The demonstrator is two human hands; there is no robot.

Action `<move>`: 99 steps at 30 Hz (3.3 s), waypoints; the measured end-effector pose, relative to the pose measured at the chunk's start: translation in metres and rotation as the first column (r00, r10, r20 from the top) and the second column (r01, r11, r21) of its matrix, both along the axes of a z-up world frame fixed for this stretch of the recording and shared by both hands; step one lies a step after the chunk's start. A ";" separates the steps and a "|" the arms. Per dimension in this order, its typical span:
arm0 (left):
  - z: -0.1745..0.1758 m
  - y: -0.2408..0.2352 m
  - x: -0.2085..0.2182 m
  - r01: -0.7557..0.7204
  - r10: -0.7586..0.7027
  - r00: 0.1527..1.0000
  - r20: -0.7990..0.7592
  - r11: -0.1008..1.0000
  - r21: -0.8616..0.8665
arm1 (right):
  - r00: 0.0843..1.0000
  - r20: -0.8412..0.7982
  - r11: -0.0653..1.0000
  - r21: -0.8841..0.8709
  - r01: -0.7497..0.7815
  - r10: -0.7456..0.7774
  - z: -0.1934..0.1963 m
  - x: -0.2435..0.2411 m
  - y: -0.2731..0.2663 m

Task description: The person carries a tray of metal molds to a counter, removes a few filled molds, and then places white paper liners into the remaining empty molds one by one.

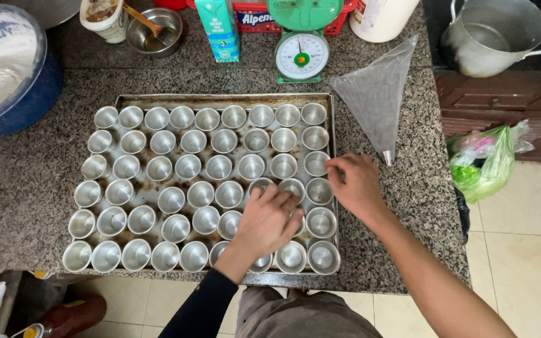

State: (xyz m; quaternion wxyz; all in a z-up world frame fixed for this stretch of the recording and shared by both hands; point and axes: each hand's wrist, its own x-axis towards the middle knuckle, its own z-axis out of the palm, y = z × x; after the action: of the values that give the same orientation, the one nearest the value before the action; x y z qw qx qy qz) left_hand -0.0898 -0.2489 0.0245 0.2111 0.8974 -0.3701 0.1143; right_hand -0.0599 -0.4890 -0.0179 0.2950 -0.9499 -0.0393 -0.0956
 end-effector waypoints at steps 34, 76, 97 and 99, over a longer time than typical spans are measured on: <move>-0.005 0.113 0.006 -0.261 0.274 0.955 -0.118 0.959 0.109 | 0.918 0.100 0.921 0.033 -0.389 0.384 0.016 0.013 0.086; -0.009 0.269 -0.035 -0.426 0.453 0.863 -0.225 0.890 0.161 | 0.707 -0.238 0.676 -0.208 -0.706 0.666 -0.004 0.048 0.328; -0.001 0.266 -0.036 -0.437 0.443 0.868 -0.224 0.896 0.080 | 0.785 -0.164 0.796 -0.004 -0.606 0.597 0.022 0.060 0.306; 0.004 0.262 -0.036 -0.441 0.433 0.884 -0.178 0.898 -0.007 | 0.817 -0.117 0.822 -0.009 -0.569 0.565 0.032 0.067 0.277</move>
State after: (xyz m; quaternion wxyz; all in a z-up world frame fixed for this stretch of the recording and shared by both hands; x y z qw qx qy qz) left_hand -0.1261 0.0134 0.0281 0.2324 0.9588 -0.1361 0.0898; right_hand 0.0072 -0.2123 0.0142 0.2912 -0.9051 -0.3060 0.0492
